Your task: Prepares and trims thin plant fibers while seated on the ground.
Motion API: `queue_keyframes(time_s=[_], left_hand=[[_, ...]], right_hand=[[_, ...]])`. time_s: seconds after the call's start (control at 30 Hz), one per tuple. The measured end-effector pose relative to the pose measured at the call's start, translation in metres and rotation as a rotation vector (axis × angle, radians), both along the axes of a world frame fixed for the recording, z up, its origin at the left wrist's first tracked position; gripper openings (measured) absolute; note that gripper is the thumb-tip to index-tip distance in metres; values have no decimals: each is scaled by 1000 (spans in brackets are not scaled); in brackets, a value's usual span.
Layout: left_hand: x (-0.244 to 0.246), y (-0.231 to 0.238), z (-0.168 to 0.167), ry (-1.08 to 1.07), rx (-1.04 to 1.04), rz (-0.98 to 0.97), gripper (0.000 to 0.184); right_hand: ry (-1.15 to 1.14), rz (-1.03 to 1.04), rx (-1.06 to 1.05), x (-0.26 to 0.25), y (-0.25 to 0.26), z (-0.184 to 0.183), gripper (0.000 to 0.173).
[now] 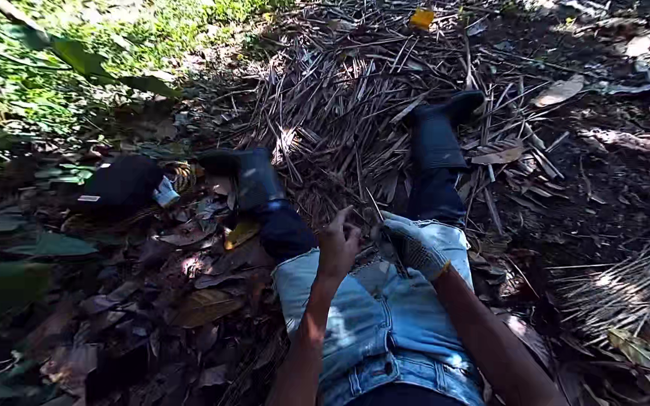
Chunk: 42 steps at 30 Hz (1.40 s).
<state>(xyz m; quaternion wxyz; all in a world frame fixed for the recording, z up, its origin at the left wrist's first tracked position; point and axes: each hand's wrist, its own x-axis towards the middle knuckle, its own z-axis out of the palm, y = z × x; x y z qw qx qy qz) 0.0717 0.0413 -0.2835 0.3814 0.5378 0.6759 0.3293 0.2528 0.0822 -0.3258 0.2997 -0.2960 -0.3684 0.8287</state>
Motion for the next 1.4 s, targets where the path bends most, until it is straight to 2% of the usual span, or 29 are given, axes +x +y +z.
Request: queue_keyframes(time_s=[0.07, 0.13, 0.2, 0.27, 0.37, 0.47, 0.53, 0.63, 0.77, 0.87, 1.07, 1.13, 1.2, 1.27, 1.3, 1.4], left_hand=[[3, -7, -5, -29, -3, 9, 50], [2, -12, -8, -56, -13, 10, 49], [-4, -19, -12, -74, -35, 5, 39], [-16, -35, -19, -33, -59, 11, 21], [-35, -65, -29, 15, -100, 45, 18], [-34, -72, -33, -27, -70, 109, 17], [-29, -63, -34, -27, -15, 134, 16], [-21, -48, -30, -15, 30, 140, 16], [-18, -49, -35, 29, 120, 116, 14], [-22, -56, -39, 64, 207, 85, 14], [-43, -76, -33, 117, 163, 60, 15], [-48, -79, -31, 146, 137, 68, 15], [-54, -84, -33, 181, 106, 92, 15], [-62, -89, -36, 197, 79, 140, 15], [-66, -90, -36, 197, 63, 169, 16], [-64, -78, -32, 179, 48, 241, 18]], right_hand=[[-73, 14, 8, -4, -4, -5, 37], [-153, 27, 17, -6, -8, -9, 34], [-188, 33, 40, -3, -5, -10, 38], [-153, 15, 76, 5, 4, -9, 40], [-91, -40, 63, 20, 7, -4, 35], [-164, 58, 87, 10, 9, 2, 36], [-269, 186, 98, -7, 2, 10, 42], [-365, 300, 153, -16, -14, 9, 42], [-338, 239, 136, -14, -17, 0, 35], [-335, 255, 155, -15, -12, 12, 34], [-360, 216, 185, -6, 38, 18, 37], [-360, 131, 152, -2, 62, 11, 37], [-403, -45, 81, 2, 83, 7, 37], [-596, -248, 10, -1, 92, 34, 27], [-652, -296, 6, 0, 93, 43, 28], [-487, -113, 216, 17, 81, 17, 39]])
